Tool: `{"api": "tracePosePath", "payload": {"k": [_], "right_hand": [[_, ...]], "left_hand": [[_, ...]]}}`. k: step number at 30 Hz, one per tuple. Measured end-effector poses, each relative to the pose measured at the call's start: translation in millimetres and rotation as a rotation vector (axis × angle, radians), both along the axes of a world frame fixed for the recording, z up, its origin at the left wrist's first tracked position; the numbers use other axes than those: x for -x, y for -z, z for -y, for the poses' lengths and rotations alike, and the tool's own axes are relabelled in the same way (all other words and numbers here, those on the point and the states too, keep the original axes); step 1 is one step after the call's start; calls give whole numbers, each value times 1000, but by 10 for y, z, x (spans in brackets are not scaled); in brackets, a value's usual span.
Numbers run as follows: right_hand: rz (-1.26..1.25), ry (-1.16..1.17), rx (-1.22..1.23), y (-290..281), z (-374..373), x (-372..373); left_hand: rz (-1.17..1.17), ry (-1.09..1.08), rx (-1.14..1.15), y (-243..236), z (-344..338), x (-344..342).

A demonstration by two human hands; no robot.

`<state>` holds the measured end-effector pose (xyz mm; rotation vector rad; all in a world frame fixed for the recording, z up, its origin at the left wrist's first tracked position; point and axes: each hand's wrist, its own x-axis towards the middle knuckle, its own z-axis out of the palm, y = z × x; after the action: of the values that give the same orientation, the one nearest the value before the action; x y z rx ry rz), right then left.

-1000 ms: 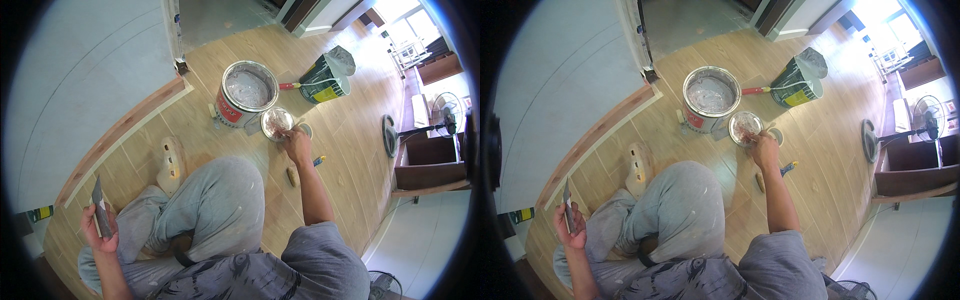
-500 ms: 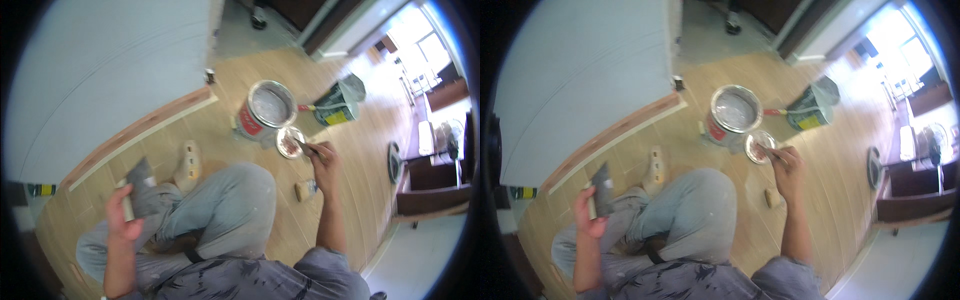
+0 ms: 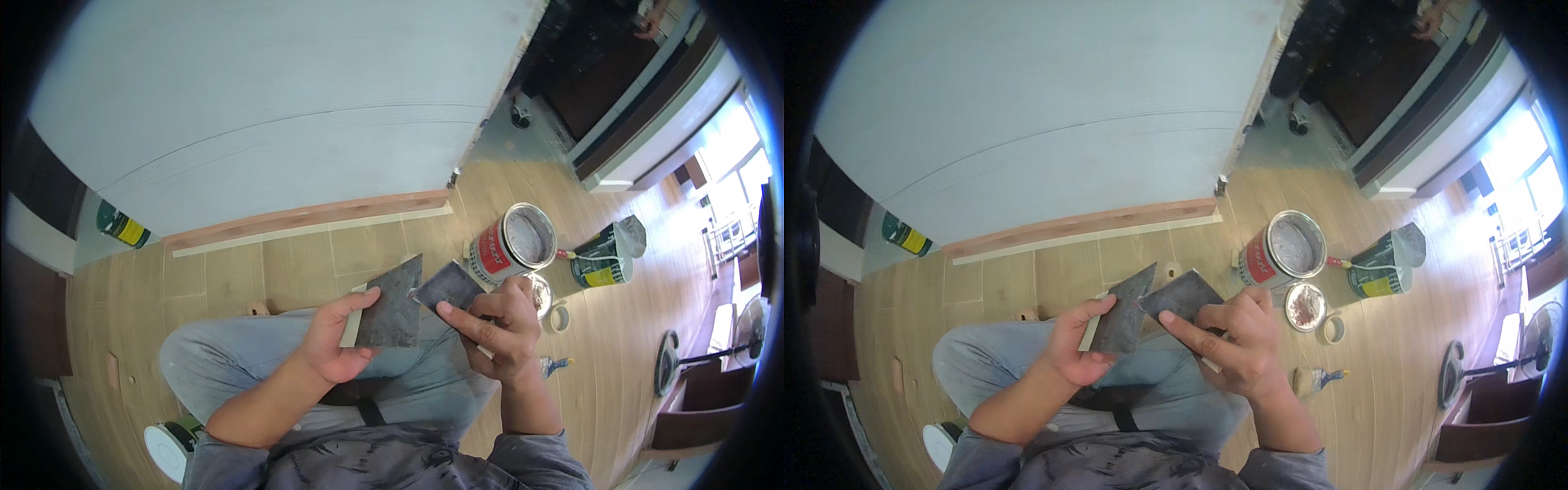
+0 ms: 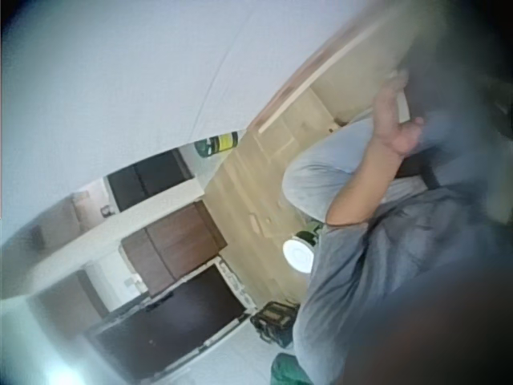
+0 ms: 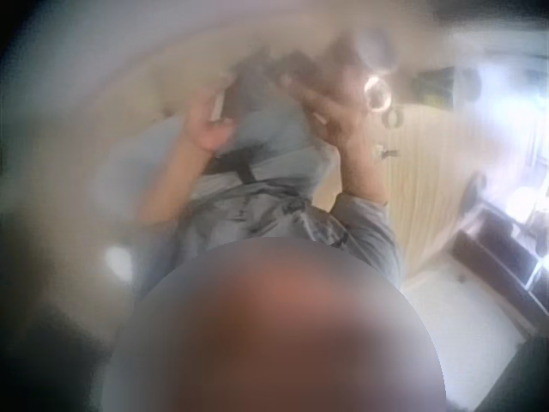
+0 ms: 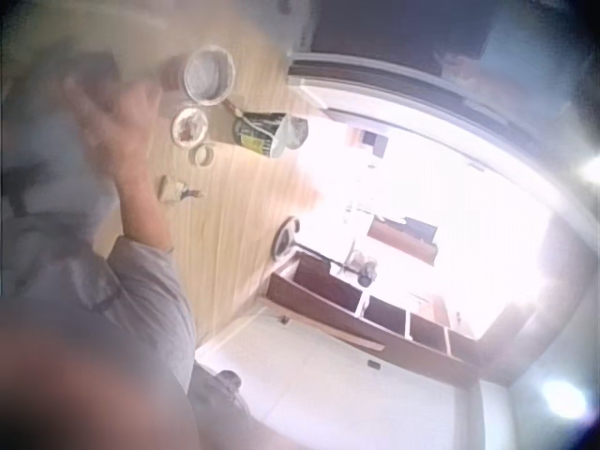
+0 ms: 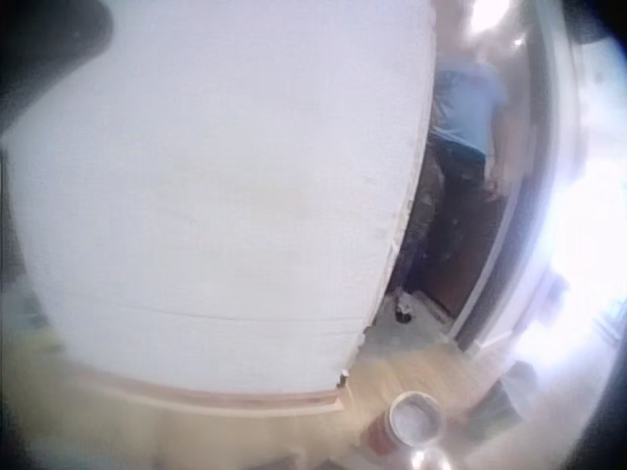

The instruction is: The person sits on the floor and uses a putty knife to apply filler along the baseboard. They repeatedly transfer filler between two putty knives and spread it into the joint between the wall and the baseboard.

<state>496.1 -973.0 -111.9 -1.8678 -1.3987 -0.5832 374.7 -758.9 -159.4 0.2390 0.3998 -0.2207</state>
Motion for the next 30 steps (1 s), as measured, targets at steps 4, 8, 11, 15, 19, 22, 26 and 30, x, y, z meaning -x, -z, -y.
{"api": "tracePosePath", "payload": {"k": [4,8,11,15,19,22,26,30], "right_hand": [[-8,-26,42,-1,-80,129],[20,-26,105,4,-69,169],[86,13,235,-65,-70,133],[83,33,234,-278,-148,100],[268,-46,274,-542,-296,168],[356,-99,317,-612,-523,241],[366,-162,429,-683,-723,280],[352,-146,452,-785,-756,287]], "left_hand": [[-96,-137,147,15,9,140],[-40,-115,173,-11,1,224],[-69,-171,95,-72,-49,312],[54,-368,-486,-188,-204,465],[215,-512,-792,-302,-301,623],[177,-592,-825,-363,-307,722],[170,-572,-803,-407,-342,821],[168,-521,-825,-393,-352,859]]}}
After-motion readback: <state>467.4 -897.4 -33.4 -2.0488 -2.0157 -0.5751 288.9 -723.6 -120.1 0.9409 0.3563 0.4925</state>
